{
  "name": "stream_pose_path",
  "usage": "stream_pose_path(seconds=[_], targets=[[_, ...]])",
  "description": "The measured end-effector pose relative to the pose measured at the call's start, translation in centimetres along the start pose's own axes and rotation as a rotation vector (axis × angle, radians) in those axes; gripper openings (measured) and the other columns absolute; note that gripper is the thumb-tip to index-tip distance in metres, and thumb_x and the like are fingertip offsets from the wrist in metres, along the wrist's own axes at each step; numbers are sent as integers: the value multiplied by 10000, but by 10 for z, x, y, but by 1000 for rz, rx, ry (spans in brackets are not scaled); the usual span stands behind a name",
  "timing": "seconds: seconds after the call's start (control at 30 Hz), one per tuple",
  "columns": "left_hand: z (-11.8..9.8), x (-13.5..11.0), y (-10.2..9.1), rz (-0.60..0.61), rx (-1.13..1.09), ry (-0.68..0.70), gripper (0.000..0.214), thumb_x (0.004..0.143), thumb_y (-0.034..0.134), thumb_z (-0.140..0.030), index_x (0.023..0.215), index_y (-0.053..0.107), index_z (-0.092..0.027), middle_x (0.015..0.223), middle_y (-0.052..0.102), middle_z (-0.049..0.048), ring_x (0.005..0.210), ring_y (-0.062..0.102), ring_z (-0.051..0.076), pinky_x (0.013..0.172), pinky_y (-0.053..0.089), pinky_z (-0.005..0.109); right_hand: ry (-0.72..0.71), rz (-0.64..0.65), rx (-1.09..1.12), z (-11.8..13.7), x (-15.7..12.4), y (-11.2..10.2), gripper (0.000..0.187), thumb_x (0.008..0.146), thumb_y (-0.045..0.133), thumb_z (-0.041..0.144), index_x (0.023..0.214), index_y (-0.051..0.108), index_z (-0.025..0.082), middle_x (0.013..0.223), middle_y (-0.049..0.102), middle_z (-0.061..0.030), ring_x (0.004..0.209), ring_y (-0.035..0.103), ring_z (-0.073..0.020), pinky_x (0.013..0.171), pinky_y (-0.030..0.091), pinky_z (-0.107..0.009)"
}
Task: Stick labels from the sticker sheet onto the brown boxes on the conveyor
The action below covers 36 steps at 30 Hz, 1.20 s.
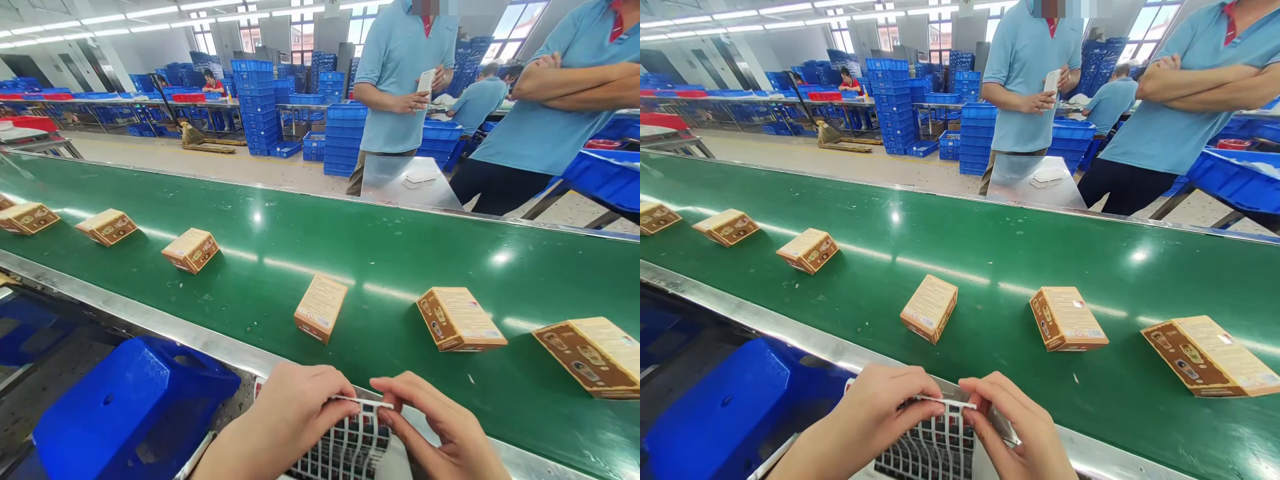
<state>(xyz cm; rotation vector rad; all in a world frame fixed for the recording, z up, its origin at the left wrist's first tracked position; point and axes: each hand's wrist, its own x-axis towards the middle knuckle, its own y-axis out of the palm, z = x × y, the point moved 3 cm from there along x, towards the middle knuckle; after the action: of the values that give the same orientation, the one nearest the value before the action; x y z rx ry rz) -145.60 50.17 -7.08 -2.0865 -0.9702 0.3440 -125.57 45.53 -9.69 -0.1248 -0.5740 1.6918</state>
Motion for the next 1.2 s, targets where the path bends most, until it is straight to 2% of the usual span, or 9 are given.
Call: stream_pose_path(seconds=[0.2,0.33,0.43,0.63,0.77,0.87,0.93,1.03,1.2], targets=[[6,6,-1,91,-21,-112,139,973,619,-279,902,726,-225,787,759,-48,653,658,108,602,395,211,47,1,-117,-2,5,4,173,1002,549,302,910,693,273,848,712,-25,779,681,-189,711,556,-262],[11,8,-2,124,-23,-141,168,992,585,-320,917,709,-235,811,762,-49,668,662,114,604,392,213,-113,-26,-302,-3,8,2,101,986,572,235,1039,635,294,881,732,8,788,696,-178,754,547,-290],[13,10,-1,134,-3,-139,164,988,591,-315,908,700,-222,798,758,-38,653,658,120,596,387,217,-270,-86,-520,-3,10,-1,248,950,611,190,1177,588,287,959,765,4,833,730,-203,887,500,-363],[20,16,-3,138,-58,-227,134,969,619,-274,896,717,-218,799,770,-35,679,684,126,611,405,211,-435,-100,-673,1,5,-3,276,871,663,115,1072,663,304,1157,757,-17,1038,724,-278,1029,427,-450],[29,9,-7,164,-115,-218,109,925,683,-301,855,728,-231,765,760,-39,691,680,128,623,448,211,5,-259,-270,-29,23,-13,247,933,637,286,1176,631,330,1237,712,-46,1110,693,-281,929,570,-432],[26,8,-8,217,-214,6,75,865,758,-283,822,728,-230,980,798,-10,975,717,162,858,535,232,331,-384,43,-62,49,-15,632,907,669,481,1452,416,286,1413,588,-122,1177,655,-287,979,563,-476],[24,12,-6,224,-190,142,85,843,778,-273,795,730,-221,1300,716,26,1281,612,243,1103,471,366,386,-304,209,-76,67,-11,784,875,704,517,1513,318,276,1483,518,-142,1223,625,-281,1033,526,-492],[24,26,1,214,-62,200,78,849,765,-264,801,733,-211,1569,454,39,1486,350,345,1215,299,582,400,-250,344,-82,80,-11,766,861,731,503,1493,353,292,1511,490,-135,1246,607,-278,1033,521,-485],[33,41,24,224,-55,164,53,883,723,-223,841,702,-197,1611,383,34,1514,285,304,1230,282,578,520,-417,398,-81,76,-26,514,819,744,575,1199,674,235,1383,624,-118,1195,630,-290,958,553,-404]])
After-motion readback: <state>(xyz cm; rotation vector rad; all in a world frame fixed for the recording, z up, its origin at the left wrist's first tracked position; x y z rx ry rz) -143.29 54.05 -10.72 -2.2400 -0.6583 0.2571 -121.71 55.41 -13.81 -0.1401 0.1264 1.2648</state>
